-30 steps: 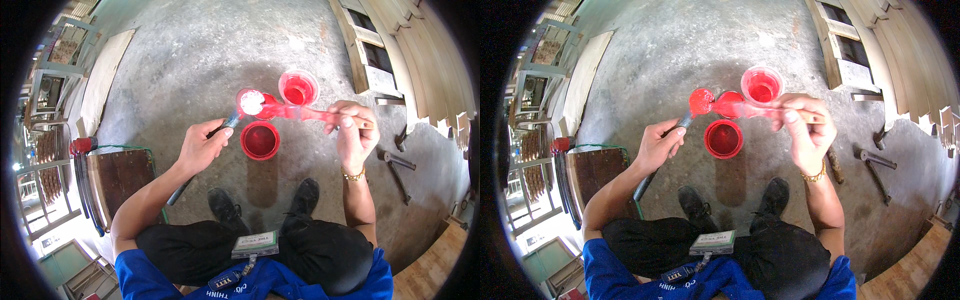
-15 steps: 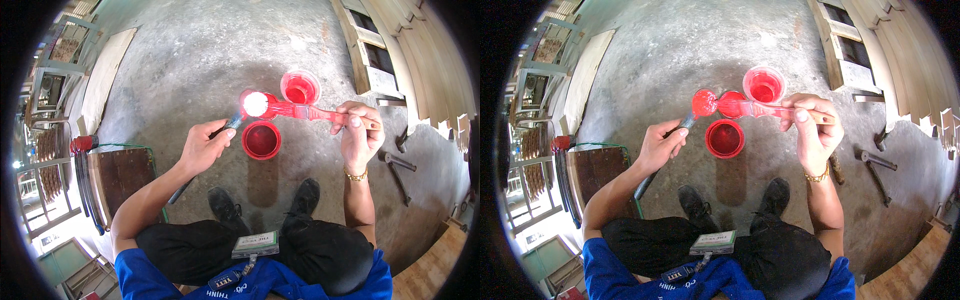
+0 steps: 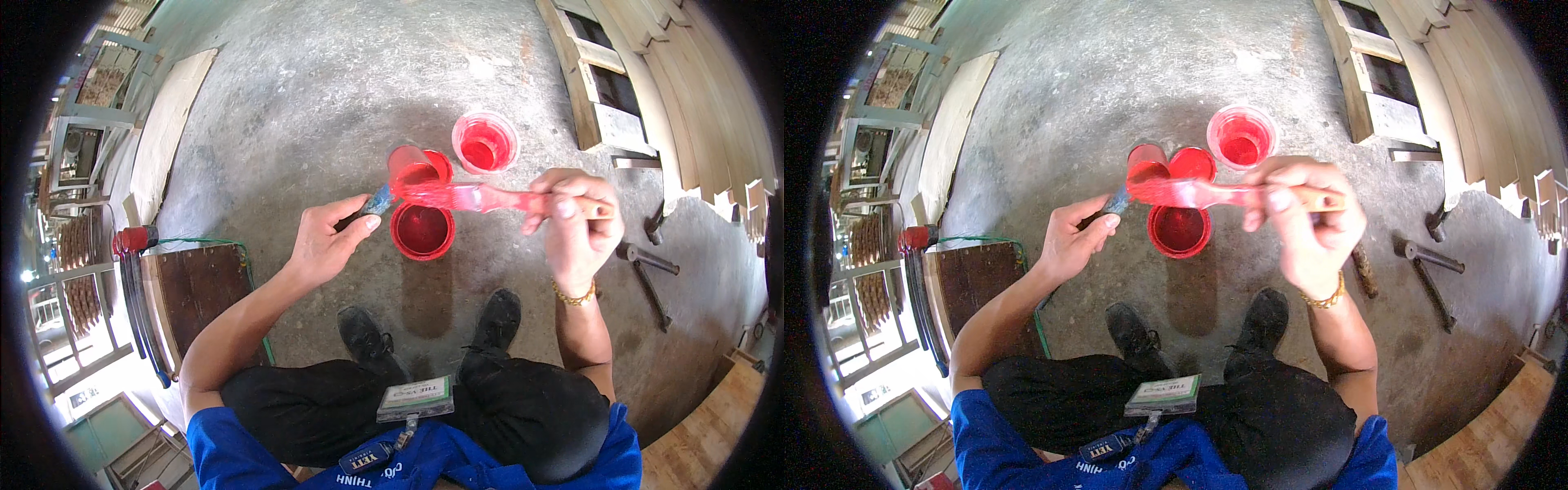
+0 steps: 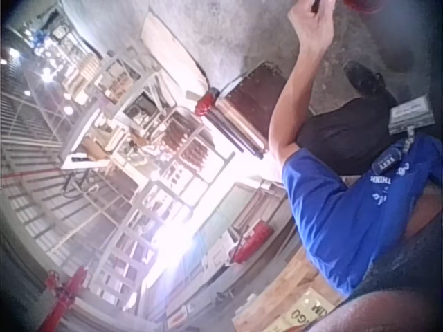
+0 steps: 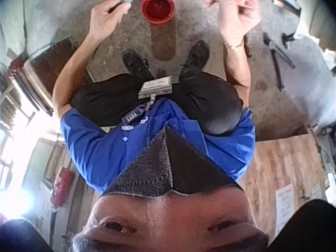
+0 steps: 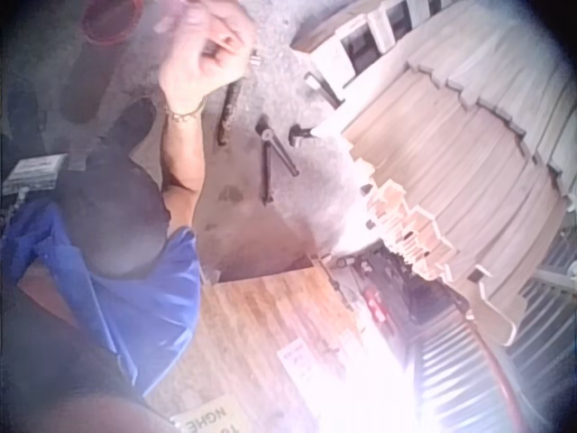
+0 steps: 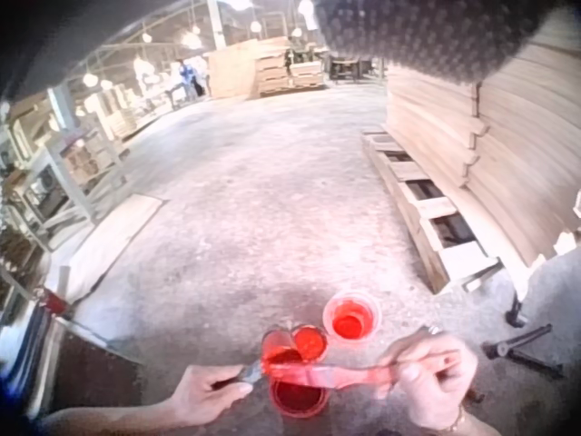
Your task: The person repeatedly picks up metal hammer heads, applies red paint with a brush, and places the painted parts on a wooden crate. The person handles multiple hammer heads one at a time, dipping the brush into a red paint container and coating the metal surfaces before stacking them.
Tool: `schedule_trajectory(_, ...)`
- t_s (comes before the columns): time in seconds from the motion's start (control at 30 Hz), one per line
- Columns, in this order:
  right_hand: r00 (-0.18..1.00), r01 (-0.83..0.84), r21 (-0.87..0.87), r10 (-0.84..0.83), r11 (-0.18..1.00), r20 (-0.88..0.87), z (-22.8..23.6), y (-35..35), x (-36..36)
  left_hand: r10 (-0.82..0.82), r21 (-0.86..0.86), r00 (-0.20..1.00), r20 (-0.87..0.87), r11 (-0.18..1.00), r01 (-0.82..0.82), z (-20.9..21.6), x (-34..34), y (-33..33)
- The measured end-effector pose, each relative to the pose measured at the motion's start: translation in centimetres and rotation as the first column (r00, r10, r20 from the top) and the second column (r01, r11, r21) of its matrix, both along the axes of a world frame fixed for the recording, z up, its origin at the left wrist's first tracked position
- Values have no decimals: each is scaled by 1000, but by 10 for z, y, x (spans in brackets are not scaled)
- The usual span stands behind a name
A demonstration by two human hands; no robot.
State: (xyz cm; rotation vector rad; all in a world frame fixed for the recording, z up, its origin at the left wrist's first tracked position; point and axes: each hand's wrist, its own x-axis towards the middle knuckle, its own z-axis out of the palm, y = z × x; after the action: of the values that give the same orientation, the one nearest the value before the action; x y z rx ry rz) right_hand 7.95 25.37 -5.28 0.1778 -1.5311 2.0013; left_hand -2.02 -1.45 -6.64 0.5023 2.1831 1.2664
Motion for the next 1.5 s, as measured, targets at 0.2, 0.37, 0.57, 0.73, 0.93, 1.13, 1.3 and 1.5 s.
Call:
schedule_trajectory(0.2, 991, 134, 29, -134, 991, -8, -5, 11, 0, -18, -18, 996, -86, 1000, 17, -1, -1, 1)
schedule_trajectory(0.37, 992, 117, 160, -107, 980, -74, -7, 9, 3, 22, -18, 996, -86, 1000, -24, -1, 0, -2)
schedule_trajectory(0.57, 907, 421, -91, -422, 903, 11, -32, 54, 8, 115, 33, 764, -634, 992, -122, 11, -18, 1)
schedule_trajectory(0.73, 899, 437, -91, -430, 895, 83, -48, 57, 16, 257, 129, 599, -758, 960, -249, 33, -47, 0)
schedule_trajectory(0.93, 917, 373, -89, -353, 923, 185, -56, 39, 14, 390, 269, 524, -757, 917, -293, 56, -63, -11)
schedule_trajectory(1.13, 938, 304, -133, -272, 943, 215, -56, 28, 12, 291, 590, 933, -212, 799, -115, 86, -53, -6)
schedule_trajectory(1.3, 939, 286, -167, -241, 944, 246, -59, 19, 13, -18, 774, 963, 267, 599, -204, 100, -40, -1)
schedule_trajectory(1.5, 940, 271, -197, -214, 942, 266, -64, 18, 17, -242, 858, 878, 414, 426, -287, 108, -30, 13)
